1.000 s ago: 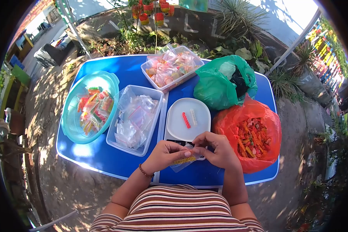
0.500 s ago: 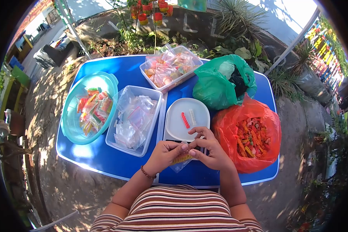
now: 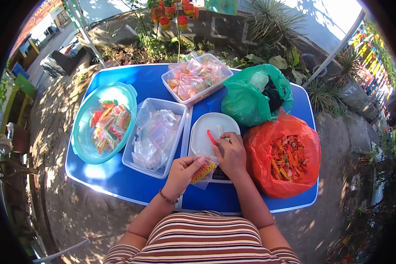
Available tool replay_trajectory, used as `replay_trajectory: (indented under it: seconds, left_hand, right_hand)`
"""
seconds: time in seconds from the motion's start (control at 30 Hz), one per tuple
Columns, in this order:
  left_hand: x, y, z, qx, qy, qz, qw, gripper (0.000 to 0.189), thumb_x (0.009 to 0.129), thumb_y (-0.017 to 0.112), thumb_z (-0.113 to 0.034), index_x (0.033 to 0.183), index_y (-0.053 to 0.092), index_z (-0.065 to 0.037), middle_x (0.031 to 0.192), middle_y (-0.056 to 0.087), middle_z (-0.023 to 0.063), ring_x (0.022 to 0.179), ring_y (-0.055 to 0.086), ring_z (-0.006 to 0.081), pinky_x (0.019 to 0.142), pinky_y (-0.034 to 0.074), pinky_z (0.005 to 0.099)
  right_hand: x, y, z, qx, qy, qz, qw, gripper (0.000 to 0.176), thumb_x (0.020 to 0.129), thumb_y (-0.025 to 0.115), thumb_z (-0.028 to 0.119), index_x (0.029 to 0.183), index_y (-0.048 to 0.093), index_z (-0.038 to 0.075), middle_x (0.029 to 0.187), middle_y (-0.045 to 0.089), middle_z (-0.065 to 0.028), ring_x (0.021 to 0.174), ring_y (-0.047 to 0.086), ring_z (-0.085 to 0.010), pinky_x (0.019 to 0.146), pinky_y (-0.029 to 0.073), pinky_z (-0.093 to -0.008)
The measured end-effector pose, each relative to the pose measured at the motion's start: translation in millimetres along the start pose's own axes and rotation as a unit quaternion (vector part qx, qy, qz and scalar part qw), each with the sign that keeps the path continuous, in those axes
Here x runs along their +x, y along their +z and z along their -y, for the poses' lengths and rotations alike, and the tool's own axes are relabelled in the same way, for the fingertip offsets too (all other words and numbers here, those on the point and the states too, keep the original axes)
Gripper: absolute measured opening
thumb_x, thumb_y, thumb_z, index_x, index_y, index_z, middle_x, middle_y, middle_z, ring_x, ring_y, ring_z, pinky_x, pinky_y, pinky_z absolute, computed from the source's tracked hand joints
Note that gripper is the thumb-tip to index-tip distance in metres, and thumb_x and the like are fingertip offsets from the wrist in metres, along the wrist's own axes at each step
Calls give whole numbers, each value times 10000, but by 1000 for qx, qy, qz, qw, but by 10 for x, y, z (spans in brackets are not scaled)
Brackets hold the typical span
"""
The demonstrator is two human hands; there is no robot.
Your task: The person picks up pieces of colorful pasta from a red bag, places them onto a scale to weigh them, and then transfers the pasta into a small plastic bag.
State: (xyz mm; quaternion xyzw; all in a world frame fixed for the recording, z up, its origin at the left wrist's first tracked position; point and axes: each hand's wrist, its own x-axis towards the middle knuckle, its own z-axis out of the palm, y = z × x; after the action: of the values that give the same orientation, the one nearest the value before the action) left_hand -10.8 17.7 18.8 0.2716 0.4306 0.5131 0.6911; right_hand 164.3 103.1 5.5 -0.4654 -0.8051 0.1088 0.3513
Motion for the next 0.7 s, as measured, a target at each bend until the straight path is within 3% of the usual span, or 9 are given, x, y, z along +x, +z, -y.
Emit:
replay_trajectory:
  seconds: [0.07,0.17,0.2,0.3,0.43,0.53,0.63,0.7]
  left_hand:
    - [-3,-52,32,43,31,-13,999,277,992,698,-188,1077,728,74,989,758,150,863,743,171,776,616,300]
    - [-43,-46,-16,86,69,-34,993,251,957,747,-179,1047,759,54,950,767,118,844,715,118,776,578,247]
    - [-53,-36,-36,98,80,-40,991,243,946,762,-180,1036,772,46,935,770,103,837,701,93,775,560,222]
    - [-43,-55,-33,129,108,-37,985,241,931,781,-190,1006,783,39,909,771,96,822,697,90,755,556,222]
    - [-37,-26,-57,148,102,-13,984,248,918,795,-194,1008,786,37,889,772,87,802,691,81,737,556,224]
    - [-39,-13,-61,166,101,2,981,256,916,797,-200,1019,786,34,883,771,80,795,687,75,730,555,224]
    - [-46,-4,-68,174,92,14,980,282,919,796,-220,1043,784,33,883,770,75,795,677,70,728,551,223]
    - [-48,42,-76,174,84,27,981,304,922,794,-236,1058,781,35,885,770,72,796,670,66,725,549,223]
  right_hand:
    - [-36,12,-38,38,0,-21,999,144,835,740,40,975,734,8,1020,669,-110,932,641,-276,825,522,-372]
    - [-20,-320,89,279,224,68,931,100,881,714,0,981,722,-9,1021,703,-107,909,676,-183,786,518,-281]
    - [-45,-313,49,397,184,32,899,90,914,709,-20,1002,722,-19,973,721,-86,886,679,-108,741,505,-224]
    - [-135,-556,40,528,162,50,832,134,912,709,-42,1045,725,-28,945,709,-70,897,674,-102,745,515,-234]
    - [-158,-737,-44,372,104,142,911,148,938,675,-71,1081,714,-67,980,688,-71,897,666,-111,820,526,-234]
    - [-152,-748,-26,414,116,99,898,151,921,694,-71,1068,727,-63,966,685,-63,878,663,-114,790,520,-230]
    - [-112,-847,46,316,65,148,935,165,911,713,-57,1075,731,-56,960,685,-53,860,654,-106,758,508,-225]
    - [-112,-780,110,306,50,93,946,154,889,744,-20,1043,741,-26,899,708,-61,810,653,-100,700,504,-241]
